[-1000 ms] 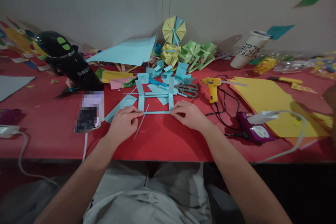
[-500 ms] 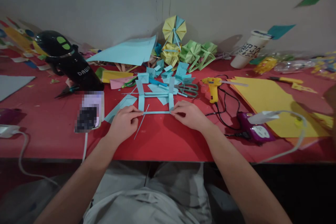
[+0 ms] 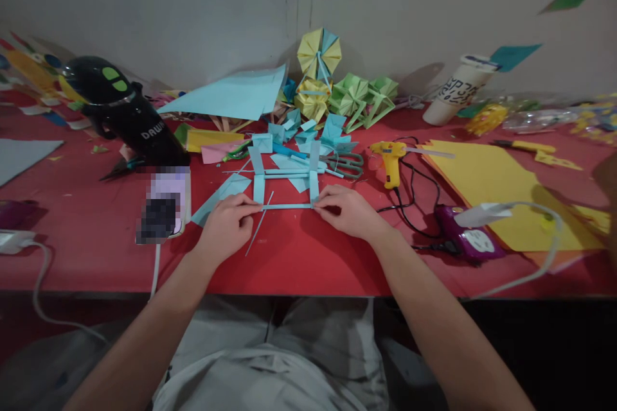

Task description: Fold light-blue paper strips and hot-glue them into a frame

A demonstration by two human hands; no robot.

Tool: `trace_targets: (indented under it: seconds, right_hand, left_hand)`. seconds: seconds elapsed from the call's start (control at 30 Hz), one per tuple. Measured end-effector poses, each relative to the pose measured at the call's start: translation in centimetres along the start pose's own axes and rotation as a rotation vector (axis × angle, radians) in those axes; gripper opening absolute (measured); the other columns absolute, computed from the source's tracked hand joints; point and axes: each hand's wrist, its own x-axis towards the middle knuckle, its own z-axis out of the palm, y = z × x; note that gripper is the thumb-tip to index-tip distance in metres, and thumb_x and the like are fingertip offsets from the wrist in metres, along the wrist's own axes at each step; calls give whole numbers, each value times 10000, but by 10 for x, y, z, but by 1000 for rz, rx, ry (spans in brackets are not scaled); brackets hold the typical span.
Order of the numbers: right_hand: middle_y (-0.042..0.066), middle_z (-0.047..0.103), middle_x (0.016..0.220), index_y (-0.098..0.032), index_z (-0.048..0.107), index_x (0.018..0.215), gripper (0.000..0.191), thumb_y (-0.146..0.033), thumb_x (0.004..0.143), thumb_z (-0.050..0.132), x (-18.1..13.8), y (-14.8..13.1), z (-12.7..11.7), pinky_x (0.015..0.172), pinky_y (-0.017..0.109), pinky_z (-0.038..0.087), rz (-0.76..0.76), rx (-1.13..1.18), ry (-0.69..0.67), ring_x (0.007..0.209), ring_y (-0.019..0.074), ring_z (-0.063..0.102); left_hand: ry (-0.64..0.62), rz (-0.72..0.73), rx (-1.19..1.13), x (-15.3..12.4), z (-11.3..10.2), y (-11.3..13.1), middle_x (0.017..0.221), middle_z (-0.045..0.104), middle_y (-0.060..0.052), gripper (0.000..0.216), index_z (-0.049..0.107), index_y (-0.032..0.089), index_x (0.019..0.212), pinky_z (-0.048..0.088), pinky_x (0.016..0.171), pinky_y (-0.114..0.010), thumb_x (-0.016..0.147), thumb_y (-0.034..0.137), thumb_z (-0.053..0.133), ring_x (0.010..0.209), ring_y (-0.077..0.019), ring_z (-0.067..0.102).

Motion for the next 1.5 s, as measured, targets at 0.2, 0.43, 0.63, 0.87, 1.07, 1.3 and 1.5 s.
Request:
trace_targets:
  seconds: [0.2, 0.43, 0.63, 0.87, 1.07, 1.3, 1.5]
  right_hand:
    - [66, 707, 871, -233, 778, 886, 173, -224, 885, 606, 0, 1, 1, 726, 323, 573, -12, 26, 8, 785, 182, 676]
    - [62, 699, 846, -222, 770, 858, 157, -208, 860, 613, 1, 2, 1, 693, 306, 562, -10, 40, 27, 747, 169, 665]
    - [56, 697, 846, -229, 766, 860, 143, -214, 843, 625, 0, 3, 1, 666, 303, 542, 22, 84, 22, 732, 167, 655]
    - [47, 685, 821, -216, 751, 802, 120, -232, 824, 634, 2, 4, 0, 598, 276, 505, 93, 157, 13, 675, 145, 631]
    - [46, 690, 821, -214, 753, 801, 123, -257, 835, 643, 3, 3, 0, 636, 287, 500, 98, 150, 9, 695, 147, 620]
    - [43, 663, 801, -207, 705, 823, 135, -328, 850, 651, 5, 2, -1, 617, 284, 476, 100, 107, 6, 673, 145, 586]
    - [23, 635, 777, -213, 587, 908, 281, -444, 801, 706, 3, 6, -1, 563, 272, 456, 258, 78, 89, 597, 131, 535]
  left_hand:
    - [-13, -14, -16, 0, 0, 0, 976, 700, -52, 417, 767, 227, 1006, 521, 865, -398, 788, 42, 463, 956, -219, 641]
    - [-1, -15, -44, 1, -1, 0, 973, 698, -50, 383, 760, 218, 995, 521, 859, -388, 809, 58, 465, 951, -216, 646]
    - [32, -12, -116, 3, 0, -2, 956, 697, -52, 275, 739, 207, 955, 531, 848, -367, 832, 105, 514, 920, -203, 650]
    - [24, -36, -147, 6, -3, -2, 1011, 706, -47, 209, 721, 223, 952, 527, 882, -377, 856, 151, 551, 967, -210, 645]
    - [37, -34, -152, 6, -1, -5, 1035, 692, -50, 157, 710, 223, 944, 525, 876, -371, 860, 202, 579, 978, -213, 635]
    - [83, -24, -185, 7, -2, -5, 1102, 631, -69, 155, 650, 217, 1003, 518, 931, -375, 851, 228, 618, 1037, -211, 616]
    - [122, -118, -249, 5, 1, -8, 1157, 615, -69, 318, 576, 211, 1090, 537, 923, -388, 796, 241, 696, 1047, -214, 618]
